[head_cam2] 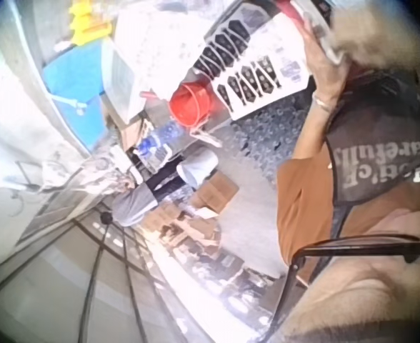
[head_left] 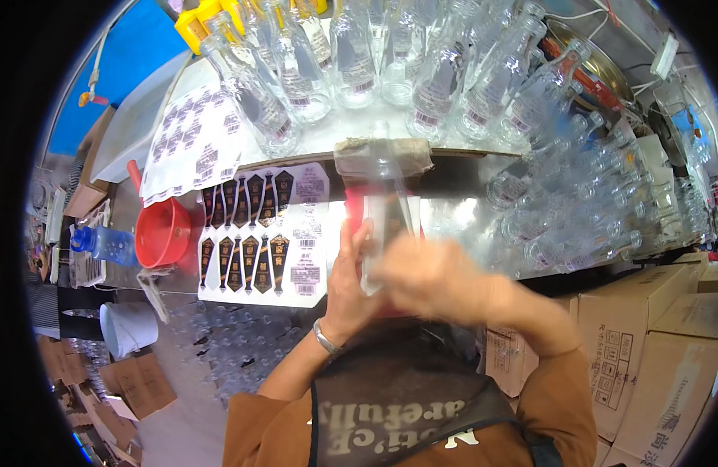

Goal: The person repeatedly picks up clear plastic bottles, applies a label to each bottle using a handheld applicator, and places the labeled bottles aside. The process is repeated for multiple bottles in a continuous sequence.

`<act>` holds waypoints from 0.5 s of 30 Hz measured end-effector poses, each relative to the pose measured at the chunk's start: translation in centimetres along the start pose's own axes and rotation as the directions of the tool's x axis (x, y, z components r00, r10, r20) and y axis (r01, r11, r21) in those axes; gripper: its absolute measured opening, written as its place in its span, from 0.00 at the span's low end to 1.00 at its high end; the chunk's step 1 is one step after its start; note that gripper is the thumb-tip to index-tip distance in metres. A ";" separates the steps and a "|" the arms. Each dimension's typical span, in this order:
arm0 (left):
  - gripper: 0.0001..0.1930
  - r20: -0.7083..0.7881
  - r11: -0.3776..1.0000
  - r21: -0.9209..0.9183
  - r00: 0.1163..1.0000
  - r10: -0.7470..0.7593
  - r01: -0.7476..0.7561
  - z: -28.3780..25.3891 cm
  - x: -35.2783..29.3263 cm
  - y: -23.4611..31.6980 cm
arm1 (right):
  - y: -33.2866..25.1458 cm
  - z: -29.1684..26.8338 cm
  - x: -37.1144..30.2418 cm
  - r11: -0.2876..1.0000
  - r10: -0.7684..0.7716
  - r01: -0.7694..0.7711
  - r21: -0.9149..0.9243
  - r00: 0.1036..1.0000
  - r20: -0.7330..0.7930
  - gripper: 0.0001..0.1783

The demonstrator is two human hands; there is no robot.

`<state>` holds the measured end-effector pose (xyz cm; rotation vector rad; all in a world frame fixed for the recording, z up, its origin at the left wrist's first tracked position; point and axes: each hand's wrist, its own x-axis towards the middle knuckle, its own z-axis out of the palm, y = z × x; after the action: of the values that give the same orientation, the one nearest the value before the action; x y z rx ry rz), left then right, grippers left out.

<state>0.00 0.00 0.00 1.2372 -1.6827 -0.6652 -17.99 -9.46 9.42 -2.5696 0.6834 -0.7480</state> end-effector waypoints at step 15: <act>0.61 0.038 0.997 0.001 0.996 -0.078 0.078 -0.1 -0.4 1.3 | 3.4 -1.4 0.4 0.962 0.265 -0.216 0.165 0.884 -0.386 0.10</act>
<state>-0.44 0.82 0.98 1.3022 -1.6723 -0.7406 -19.64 -12.75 9.06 -2.1824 1.0297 -1.2103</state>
